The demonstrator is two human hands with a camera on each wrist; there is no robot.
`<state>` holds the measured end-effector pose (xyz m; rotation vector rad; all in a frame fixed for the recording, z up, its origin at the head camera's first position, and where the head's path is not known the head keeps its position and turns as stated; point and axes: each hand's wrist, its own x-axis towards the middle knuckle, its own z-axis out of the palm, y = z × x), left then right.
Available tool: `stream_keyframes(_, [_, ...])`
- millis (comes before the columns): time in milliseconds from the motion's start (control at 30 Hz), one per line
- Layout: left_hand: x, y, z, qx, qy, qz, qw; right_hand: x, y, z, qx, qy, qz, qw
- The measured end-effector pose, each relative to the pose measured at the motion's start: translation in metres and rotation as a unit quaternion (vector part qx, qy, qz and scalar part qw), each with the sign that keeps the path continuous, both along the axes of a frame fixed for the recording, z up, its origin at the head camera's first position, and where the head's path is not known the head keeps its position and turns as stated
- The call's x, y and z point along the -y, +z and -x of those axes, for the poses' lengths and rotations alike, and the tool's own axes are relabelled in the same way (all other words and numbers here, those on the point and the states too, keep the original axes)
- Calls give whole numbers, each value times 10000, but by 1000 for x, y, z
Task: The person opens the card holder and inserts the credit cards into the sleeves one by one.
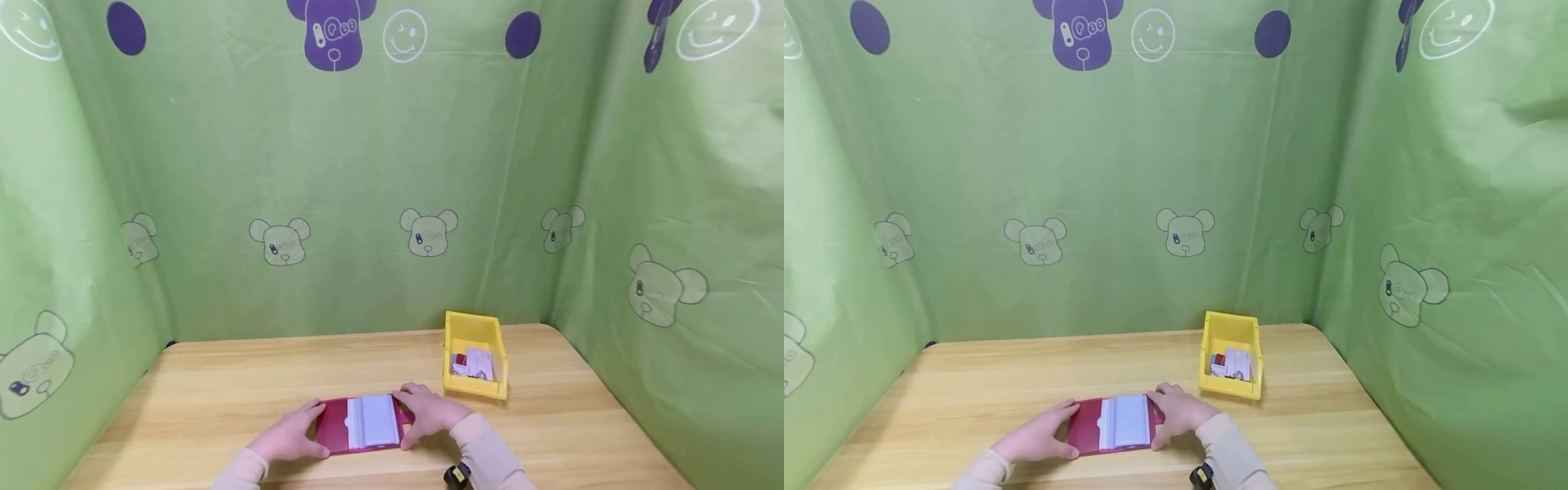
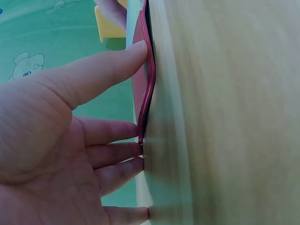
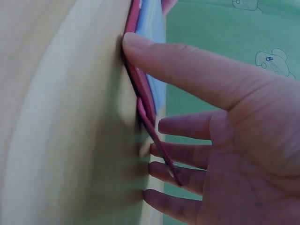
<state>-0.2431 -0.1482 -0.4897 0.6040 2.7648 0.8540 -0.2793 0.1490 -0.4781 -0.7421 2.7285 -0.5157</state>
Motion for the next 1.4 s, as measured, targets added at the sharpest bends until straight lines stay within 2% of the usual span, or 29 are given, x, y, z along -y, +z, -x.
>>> stream_keyframes(133, [1,0,1,1,-4,18,10000,-7,10,3,2,51,195,9998])
stream_keyframes(333, [1,-1,2,6,-37,28,10000,-34,37,9,116,138,996,9949])
stream_keyframes(433, [1,-1,2,-3,-28,25,10000,-51,50,17,-228,79,1251,9918])
stream_keyframes(500, [0,-2,2,7,-10,12,10000,-63,56,23,-477,-237,1432,9883])
stream_keyframes(600, [0,-2,1,24,4,9,10000,-79,60,31,-761,-1002,1643,9783])
stream_keyframes(733, [0,-3,1,21,-6,30,10000,-93,59,40,-921,-2086,1679,9591])
stream_keyframes(800, [0,-3,1,8,-2,19,10000,-97,57,45,-892,-2465,1587,9519])
stream_keyframes(867, [0,-3,1,-24,-6,10,10000,-98,55,48,-839,-2687,1410,9492])
stream_keyframes(1100, [1,-2,2,-75,-15,13,10000,-91,38,62,-626,-3129,1150,9407])
stream_keyframes(1267, [1,-1,1,-74,-29,68,9999,-88,24,71,-647,-3235,953,9392])
stream_keyframes(1400, [0,-1,1,-47,-4,85,10000,-86,19,73,-485,-3252,1008,9390])
